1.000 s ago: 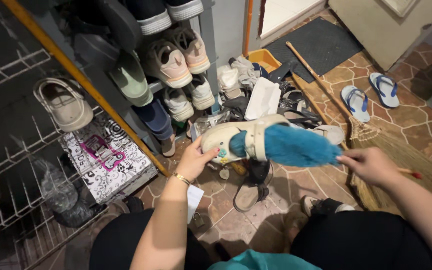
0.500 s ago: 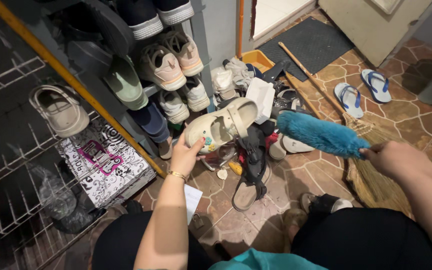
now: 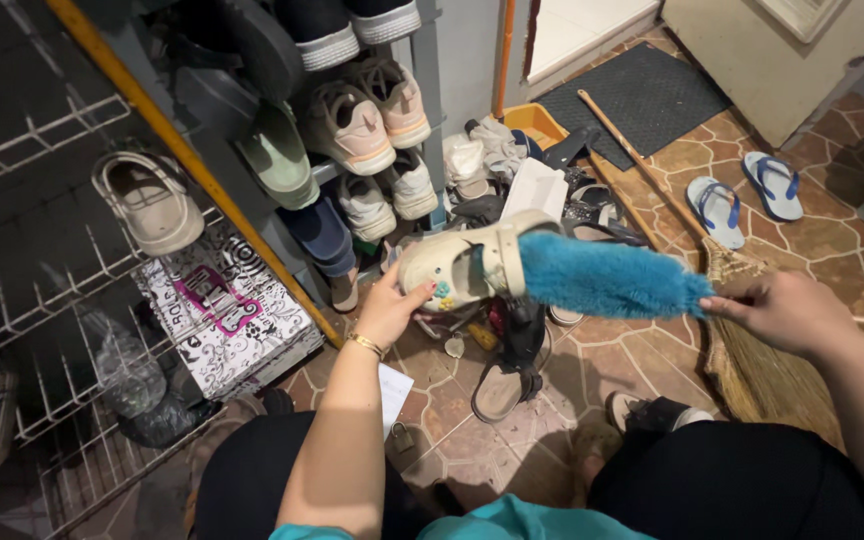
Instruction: The person cleans shoes from a rack by hand using a brush and a duster, picking them up one by one and wiping the surfaces and soles.
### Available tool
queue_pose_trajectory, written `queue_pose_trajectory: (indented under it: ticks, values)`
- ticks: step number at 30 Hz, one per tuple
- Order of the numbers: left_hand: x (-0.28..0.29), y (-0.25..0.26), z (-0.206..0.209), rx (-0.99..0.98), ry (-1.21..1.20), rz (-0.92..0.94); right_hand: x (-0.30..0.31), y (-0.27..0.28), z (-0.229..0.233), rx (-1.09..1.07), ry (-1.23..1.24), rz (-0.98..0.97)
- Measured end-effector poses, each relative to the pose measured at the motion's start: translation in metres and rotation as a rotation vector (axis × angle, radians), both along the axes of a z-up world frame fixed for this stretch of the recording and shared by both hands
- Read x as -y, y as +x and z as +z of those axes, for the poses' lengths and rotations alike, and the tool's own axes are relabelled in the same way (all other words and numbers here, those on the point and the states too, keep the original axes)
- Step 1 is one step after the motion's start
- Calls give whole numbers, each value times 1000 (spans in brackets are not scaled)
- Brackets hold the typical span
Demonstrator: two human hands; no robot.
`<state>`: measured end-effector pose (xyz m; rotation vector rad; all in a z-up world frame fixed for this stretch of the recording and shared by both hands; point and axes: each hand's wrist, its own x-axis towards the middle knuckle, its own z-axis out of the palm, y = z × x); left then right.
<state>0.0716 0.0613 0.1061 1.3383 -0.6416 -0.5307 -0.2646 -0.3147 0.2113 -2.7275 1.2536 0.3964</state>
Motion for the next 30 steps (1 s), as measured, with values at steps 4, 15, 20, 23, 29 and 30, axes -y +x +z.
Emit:
queue_pose_trajectory:
  ticks: [4,15,20,23,29,30]
  values:
    - [0,-3,-3,-72,13,-196,-4,11,-7,153,81,139]
    - [-8,-9,-1,-298,24,-292,-36,43,-20,403,9,449]
    - [1,-3,-4,-9,-75,-184,-14,37,-29,250,32,223]
    - [-4,5,-1,-76,186,45,34,0,-44,246,-34,107]
    - [-8,12,-2,-154,246,217,90,-46,-59,-307,-270,-107]
    - [-6,11,-4,-156,248,214,79,-40,-56,-272,-206,-148]
